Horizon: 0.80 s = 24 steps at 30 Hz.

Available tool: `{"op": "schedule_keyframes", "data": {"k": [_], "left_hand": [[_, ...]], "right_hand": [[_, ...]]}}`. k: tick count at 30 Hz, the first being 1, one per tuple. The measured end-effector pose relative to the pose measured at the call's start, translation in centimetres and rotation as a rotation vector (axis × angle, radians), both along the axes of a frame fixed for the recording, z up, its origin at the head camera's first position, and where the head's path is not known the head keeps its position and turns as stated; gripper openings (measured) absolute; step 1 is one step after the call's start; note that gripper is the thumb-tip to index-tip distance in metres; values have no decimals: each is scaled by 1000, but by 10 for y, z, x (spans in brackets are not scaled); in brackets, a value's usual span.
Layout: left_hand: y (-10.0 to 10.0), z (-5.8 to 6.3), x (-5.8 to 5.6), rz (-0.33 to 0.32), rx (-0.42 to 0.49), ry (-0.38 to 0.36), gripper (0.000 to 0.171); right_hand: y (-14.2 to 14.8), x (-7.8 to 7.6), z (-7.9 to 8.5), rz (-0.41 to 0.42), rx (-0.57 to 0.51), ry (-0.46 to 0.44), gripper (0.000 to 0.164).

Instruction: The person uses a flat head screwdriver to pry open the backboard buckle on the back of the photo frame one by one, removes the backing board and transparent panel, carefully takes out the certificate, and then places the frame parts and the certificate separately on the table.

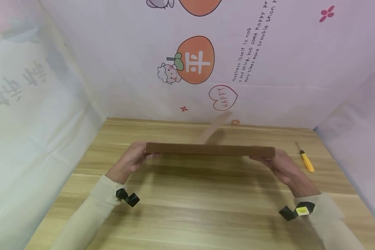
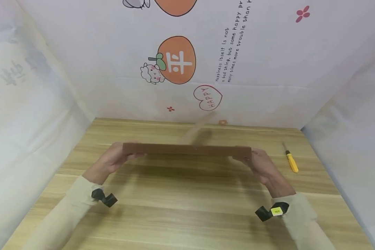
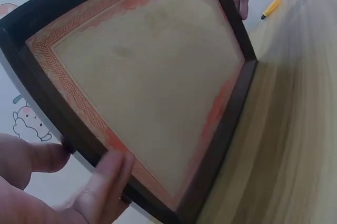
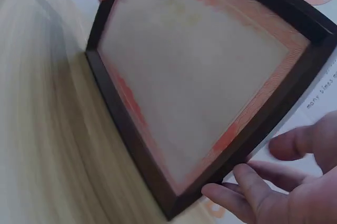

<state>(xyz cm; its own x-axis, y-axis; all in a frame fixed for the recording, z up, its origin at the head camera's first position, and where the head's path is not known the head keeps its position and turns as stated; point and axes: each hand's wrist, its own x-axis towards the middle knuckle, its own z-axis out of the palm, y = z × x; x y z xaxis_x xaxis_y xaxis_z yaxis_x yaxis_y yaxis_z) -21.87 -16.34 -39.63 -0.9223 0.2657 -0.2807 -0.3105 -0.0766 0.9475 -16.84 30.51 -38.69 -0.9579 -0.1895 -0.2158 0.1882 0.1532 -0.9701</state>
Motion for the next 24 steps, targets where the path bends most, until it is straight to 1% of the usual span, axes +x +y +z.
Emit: {"op": "schedule_keyframes", "data": {"k": [2,4,6,8,10,12,14,16,19,24], "left_hand": [[-3,-2,0,14,-58,-23,47],[-5,-6,0,25,-109,-39,50],[-7,-10,0,24,-112,-51,51],[-7,-14,1,19,-104,-51,52],[-8,-17,1,13,-81,-42,51],[-8,-20,2,19,-65,-32,51],[-7,-23,3,31,-67,-31,50],[-7,-25,4,36,-92,-25,49],[-5,-30,5,43,-160,-21,47],[0,-41,8,28,-347,27,48]], "right_hand": [[-3,1,-1,-19,-50,-74,48],[-8,1,-2,-65,-52,-141,46],[-13,0,-4,-92,-14,-186,49],[-15,0,-7,-111,-7,-207,52],[-17,1,-11,-112,5,-212,57],[-17,1,-14,-93,22,-203,63],[-16,2,-18,-66,34,-190,68],[-15,1,-22,-41,48,-186,71],[-14,0,-30,-16,78,-163,71],[-13,2,-44,-12,108,-125,68]]}}
